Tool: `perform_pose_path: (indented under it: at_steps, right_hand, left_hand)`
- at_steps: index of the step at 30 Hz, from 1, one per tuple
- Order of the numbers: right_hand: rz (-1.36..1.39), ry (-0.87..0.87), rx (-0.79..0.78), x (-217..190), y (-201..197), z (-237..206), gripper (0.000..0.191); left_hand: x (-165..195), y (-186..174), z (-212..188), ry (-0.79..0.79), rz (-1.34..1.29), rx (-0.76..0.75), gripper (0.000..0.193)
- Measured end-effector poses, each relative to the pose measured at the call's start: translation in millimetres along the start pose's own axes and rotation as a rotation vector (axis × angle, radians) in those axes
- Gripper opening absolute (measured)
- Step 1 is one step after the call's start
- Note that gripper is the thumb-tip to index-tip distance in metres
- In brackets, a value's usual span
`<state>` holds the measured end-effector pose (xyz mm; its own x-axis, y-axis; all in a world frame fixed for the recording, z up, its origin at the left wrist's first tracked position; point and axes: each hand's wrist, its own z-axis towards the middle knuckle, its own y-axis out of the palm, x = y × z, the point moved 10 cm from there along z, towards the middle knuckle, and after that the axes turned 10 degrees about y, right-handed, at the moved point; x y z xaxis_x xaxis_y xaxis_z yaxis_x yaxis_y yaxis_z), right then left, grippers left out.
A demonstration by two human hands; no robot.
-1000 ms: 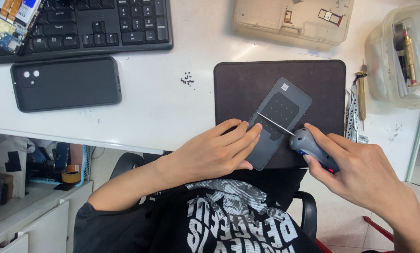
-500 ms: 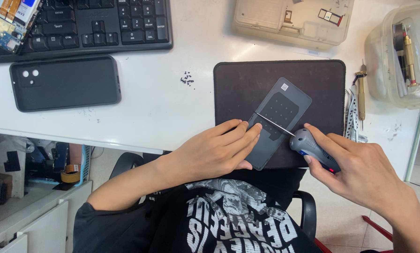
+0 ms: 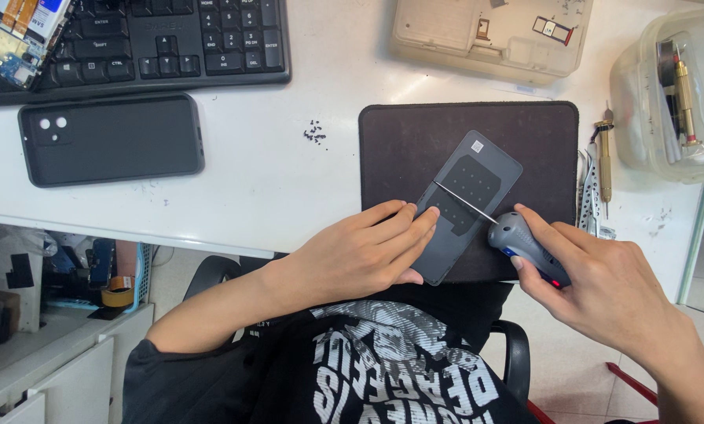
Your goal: The person uses a powered screwdriver to remove screws from the back of a smartphone. They systematically unscrew each fastener and place the screws on the desk surface.
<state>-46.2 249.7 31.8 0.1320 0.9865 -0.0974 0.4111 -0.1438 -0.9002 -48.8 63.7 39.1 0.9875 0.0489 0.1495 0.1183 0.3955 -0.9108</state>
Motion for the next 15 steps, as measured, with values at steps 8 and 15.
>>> perform_pose_path:
  at_steps: [8,15]
  right_hand:
    - [-0.015,-0.026,0.005,1.3,3.0,1.3,0.065]
    - [-0.042,0.023,-0.035,5.3,6.4,0.6,0.066]
  left_hand:
    - [-0.1,1.0,0.1,0.007,0.006,-0.003,0.063]
    - [0.6,-0.7,0.1,0.011,0.018,-0.007,0.063]
